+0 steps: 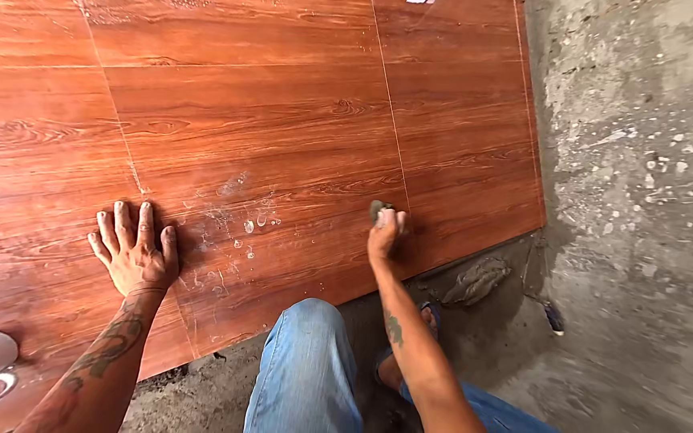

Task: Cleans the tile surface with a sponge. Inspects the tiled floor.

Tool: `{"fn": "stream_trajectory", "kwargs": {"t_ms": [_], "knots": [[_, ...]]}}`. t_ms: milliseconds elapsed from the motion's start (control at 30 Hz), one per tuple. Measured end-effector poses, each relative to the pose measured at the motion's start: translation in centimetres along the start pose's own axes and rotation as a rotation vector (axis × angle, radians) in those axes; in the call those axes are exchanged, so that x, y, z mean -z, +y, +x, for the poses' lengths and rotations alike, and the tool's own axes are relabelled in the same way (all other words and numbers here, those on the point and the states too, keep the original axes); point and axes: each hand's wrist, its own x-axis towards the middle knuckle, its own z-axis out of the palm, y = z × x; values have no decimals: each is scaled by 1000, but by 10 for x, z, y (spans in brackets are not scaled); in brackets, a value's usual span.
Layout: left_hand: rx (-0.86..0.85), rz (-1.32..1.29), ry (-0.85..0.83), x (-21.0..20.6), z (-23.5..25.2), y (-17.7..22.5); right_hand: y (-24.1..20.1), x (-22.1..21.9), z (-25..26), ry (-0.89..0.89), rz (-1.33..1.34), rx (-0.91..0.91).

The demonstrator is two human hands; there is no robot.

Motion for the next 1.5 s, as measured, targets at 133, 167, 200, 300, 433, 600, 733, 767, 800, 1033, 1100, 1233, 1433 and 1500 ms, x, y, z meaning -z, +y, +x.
{"fn": "stream_trajectory", "kwargs": {"t_ms": [133,167,200,300,433,600,733,767,800,1033,1100,1233,1433,1500], "knots": [[-3,-15,3,0,-1,0,29,23,-82,-114,47,325],[1,-19,6,0,1,2,42,34,-75,-131,14,319],[3,-19,8,1,2,3,48,39,-55,-135,-11,243],[8,-5,-6,3,0,2,23,12,4,-36,2,-32],[7,-16,-9,3,-1,4,-29,-6,-61,-37,112,213],[-2,-8,17,2,2,2,24,26,-29,-92,6,88],[-1,3,1,-2,1,-1,-27,-9,3,-18,83,-9],[-2,-2,6,-2,2,-1,-35,-14,-16,-15,93,92],[-4,-7,12,-2,2,0,-32,-13,-40,-16,105,179],[3,17,17,-2,1,0,36,11,32,31,18,-155],[2,17,22,-4,1,-1,-8,-17,59,80,64,-121],[-13,4,26,-5,2,-3,-28,-11,-33,-56,84,223],[2,-6,10,-5,1,-2,56,20,39,-46,-22,-103],[-2,-13,10,-7,3,-5,25,-3,93,6,11,-173]]}}
